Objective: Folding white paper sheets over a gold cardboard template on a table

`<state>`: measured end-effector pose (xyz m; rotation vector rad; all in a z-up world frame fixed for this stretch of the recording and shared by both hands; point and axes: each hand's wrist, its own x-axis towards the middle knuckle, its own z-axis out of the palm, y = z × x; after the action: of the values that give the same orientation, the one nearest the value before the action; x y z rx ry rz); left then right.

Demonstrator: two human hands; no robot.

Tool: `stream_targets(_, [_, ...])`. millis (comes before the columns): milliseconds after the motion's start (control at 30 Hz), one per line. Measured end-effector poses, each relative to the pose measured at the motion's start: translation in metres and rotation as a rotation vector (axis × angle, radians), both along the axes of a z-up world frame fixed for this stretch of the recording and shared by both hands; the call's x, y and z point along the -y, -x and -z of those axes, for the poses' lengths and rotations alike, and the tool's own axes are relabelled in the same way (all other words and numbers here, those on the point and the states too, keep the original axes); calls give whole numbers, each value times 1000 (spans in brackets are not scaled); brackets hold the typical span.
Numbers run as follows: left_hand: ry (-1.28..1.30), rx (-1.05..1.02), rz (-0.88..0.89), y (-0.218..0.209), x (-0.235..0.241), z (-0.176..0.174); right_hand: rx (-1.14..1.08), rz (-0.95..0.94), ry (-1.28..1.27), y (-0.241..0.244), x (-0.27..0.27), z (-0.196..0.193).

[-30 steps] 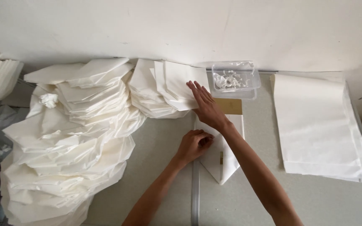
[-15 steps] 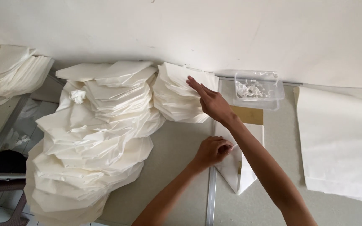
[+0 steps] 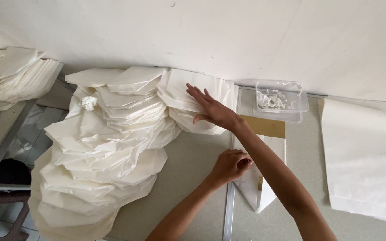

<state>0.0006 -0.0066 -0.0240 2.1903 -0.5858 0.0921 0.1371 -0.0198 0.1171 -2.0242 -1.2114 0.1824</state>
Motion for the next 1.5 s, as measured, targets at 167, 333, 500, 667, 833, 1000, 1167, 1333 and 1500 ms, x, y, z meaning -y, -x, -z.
stream_targets(167, [0, -6, -6, 1, 0, 1, 69, 191, -181, -12, 37, 10])
stream_targets(333, [-3, -25, 2, -1, -1, 0, 293, 431, -195, -51, 107, 34])
stream_targets(500, [-1, -42, 22, 2, -5, -7, 203, 793, 416, -49, 184, 52])
stream_targets(667, [33, -68, -1, 0, -4, -4, 274, 769, 618, -23, 204, 60])
stream_targets(833, [71, -66, 2, -2, -3, -6, 430, 742, 620, -27, 219, 90])
stream_targets(1000, [33, -41, -7, -2, -2, -10, 348, 773, 414, -10, 219, 75])
stream_targets(1167, [48, -67, 4, 2, -4, -19, 206, 648, 72, 53, 210, 61])
stream_targets(1333, [17, -48, 5, -1, -3, -12, 39, 550, -164, 121, 207, 65])
stream_targets(1500, [12, -30, -45, 0, 1, -19, 100, 586, -162, 165, 216, 102])
